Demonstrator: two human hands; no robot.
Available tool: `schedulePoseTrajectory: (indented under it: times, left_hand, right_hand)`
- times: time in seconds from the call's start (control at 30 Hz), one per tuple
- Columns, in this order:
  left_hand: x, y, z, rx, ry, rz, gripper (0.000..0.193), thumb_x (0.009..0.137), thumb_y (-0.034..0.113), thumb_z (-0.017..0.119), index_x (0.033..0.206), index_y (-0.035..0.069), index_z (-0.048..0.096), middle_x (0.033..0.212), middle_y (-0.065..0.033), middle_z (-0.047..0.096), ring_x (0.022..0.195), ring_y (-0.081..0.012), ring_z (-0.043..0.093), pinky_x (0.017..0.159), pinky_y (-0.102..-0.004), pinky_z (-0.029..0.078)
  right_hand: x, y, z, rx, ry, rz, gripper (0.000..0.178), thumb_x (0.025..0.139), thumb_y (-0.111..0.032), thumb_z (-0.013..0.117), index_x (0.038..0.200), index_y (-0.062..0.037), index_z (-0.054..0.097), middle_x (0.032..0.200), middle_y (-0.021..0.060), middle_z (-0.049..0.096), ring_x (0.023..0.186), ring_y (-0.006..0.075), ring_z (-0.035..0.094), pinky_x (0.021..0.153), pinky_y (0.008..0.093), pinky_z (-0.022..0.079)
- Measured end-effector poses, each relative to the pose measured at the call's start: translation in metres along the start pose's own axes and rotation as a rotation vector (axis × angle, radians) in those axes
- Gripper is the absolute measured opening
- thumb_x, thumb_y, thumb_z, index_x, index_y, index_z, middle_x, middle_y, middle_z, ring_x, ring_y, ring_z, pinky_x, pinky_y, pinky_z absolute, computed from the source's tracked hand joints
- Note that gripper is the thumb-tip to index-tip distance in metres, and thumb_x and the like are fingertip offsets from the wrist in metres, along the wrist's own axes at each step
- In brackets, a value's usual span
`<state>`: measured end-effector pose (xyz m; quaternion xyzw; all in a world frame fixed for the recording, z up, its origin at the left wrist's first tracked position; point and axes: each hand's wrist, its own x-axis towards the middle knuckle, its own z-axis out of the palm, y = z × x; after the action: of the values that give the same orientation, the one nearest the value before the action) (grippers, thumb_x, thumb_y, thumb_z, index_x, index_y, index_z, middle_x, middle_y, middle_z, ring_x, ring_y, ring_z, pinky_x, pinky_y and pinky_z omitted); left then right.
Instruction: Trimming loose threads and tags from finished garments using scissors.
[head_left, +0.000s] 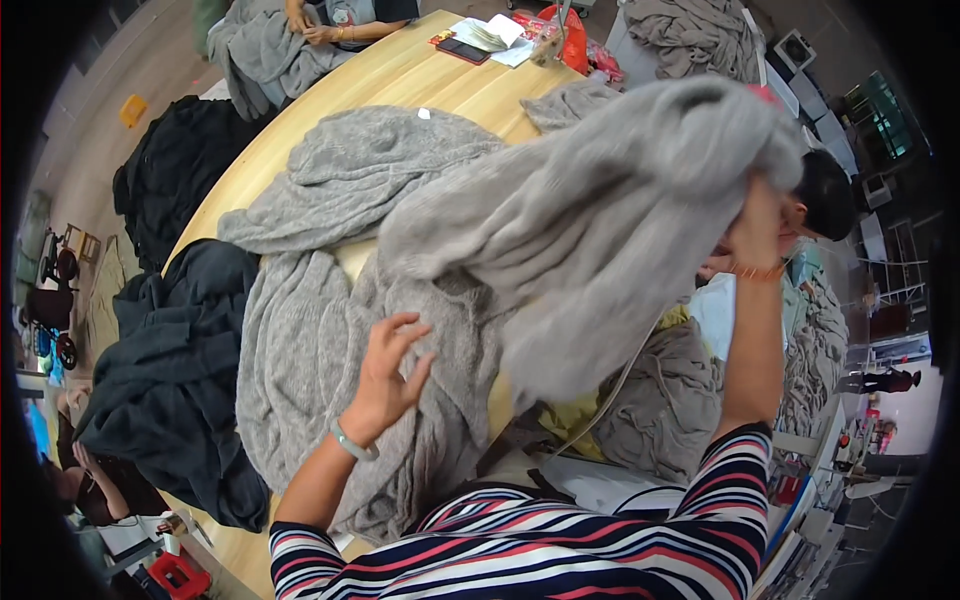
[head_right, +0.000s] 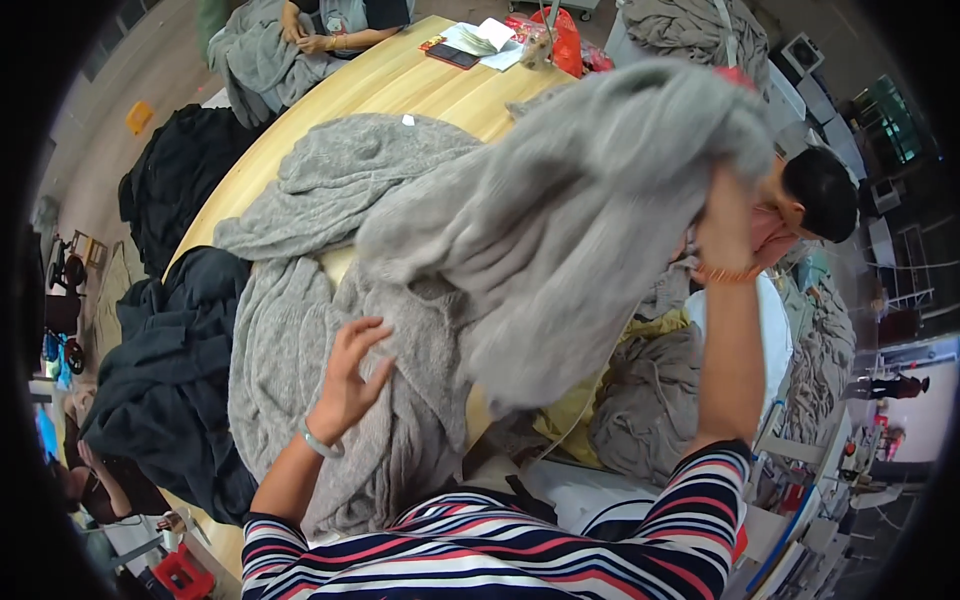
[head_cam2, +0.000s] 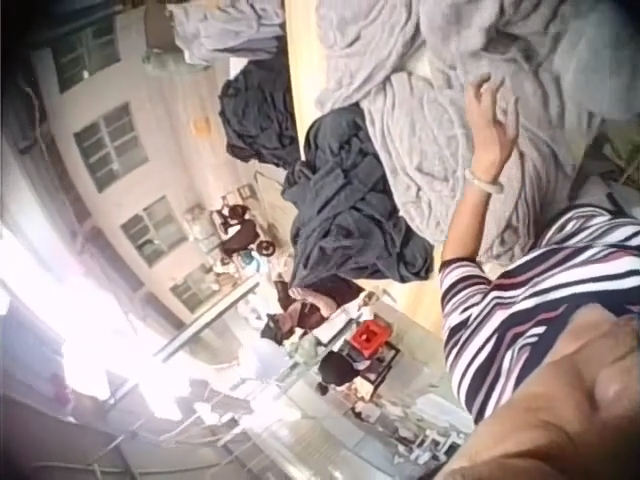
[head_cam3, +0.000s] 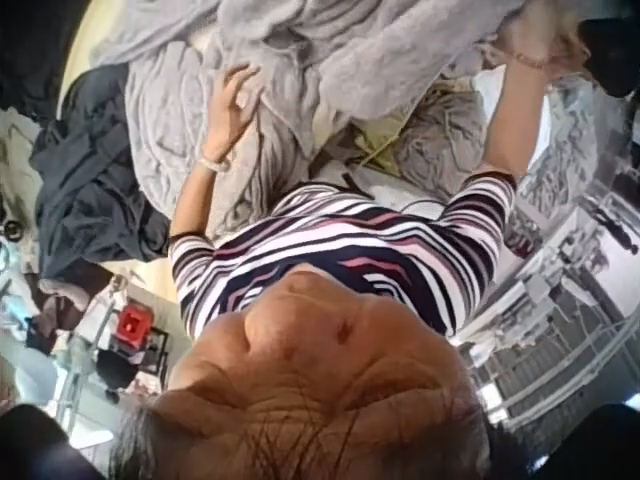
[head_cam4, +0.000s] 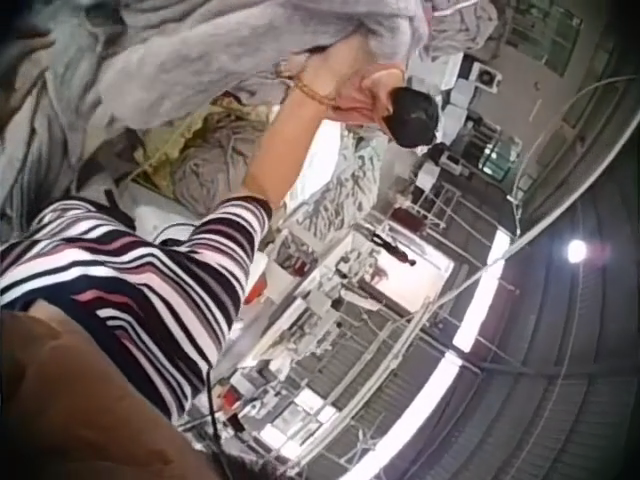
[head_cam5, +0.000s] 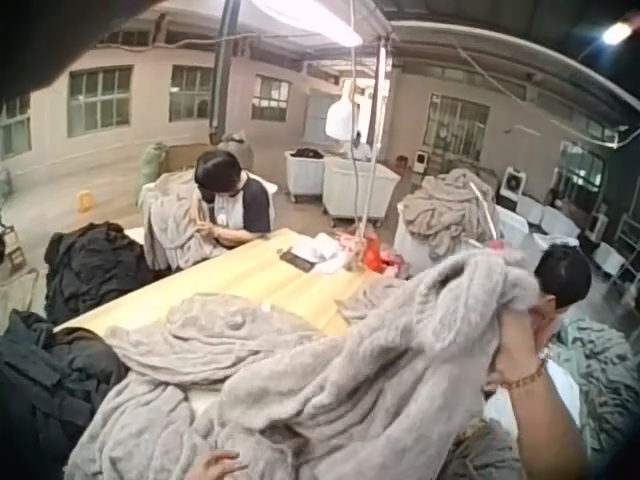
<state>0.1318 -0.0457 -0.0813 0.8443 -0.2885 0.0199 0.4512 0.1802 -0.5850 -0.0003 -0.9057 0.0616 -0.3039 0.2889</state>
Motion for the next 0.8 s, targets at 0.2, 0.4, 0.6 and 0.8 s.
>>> schedulePoseTrajectory:
  times: [0.2,0.4,0.6,0.8]
  left_hand:
    - [0.082,-0.094,0.036,0.095,0.047,-0.171,0.038,0.077,0.007,0.071,0.113,0.006,0.059,0.116,-0.0170,0.055,0.109,-0.0339,0.053,0.091,-0.0391,0.045]
    - [0.165,-0.161,0.103,0.501,0.012,-0.108,0.082,0.067,0.027,0.082,0.137,0.015,0.042,0.140,-0.0213,0.036,0.133,-0.0399,0.032,0.106,-0.0537,0.028]
    - [0.227,-0.186,0.151,0.843,-0.191,-0.085,0.116,0.054,0.039,0.086,0.149,0.020,0.023,0.154,-0.0221,0.008,0.140,-0.0441,0.018,0.106,-0.0645,0.020]
    - [0.276,-0.231,0.132,0.627,-0.139,-0.409,0.076,0.070,0.022,0.071,0.137,0.006,0.041,0.127,-0.0293,0.049,0.105,-0.0449,0.056,0.087,-0.0461,0.048]
  right_hand:
    - [0.144,-0.012,0.028,0.361,0.451,0.430,0.056,0.084,-0.029,0.071,0.124,0.0064,0.054,0.122,0.0105,0.059,0.104,0.0191,0.059,0.090,0.0318,0.047]
    - [0.110,0.044,0.105,-0.079,-0.124,0.581,0.046,0.070,-0.046,0.080,0.073,-0.0086,0.054,0.065,-0.0012,0.051,0.054,0.0065,0.045,0.047,0.0247,0.035]
    - [-0.021,0.031,0.154,0.027,-0.313,0.370,0.033,0.079,-0.026,0.076,0.094,-0.0020,0.058,0.076,-0.0024,0.053,0.069,0.0062,0.049,0.060,0.0234,0.041]
    - [-0.103,0.000,0.139,0.208,-0.526,0.416,0.040,0.082,-0.015,0.072,0.113,0.0042,0.056,0.097,0.0052,0.065,0.081,0.0065,0.055,0.073,0.0230,0.046]
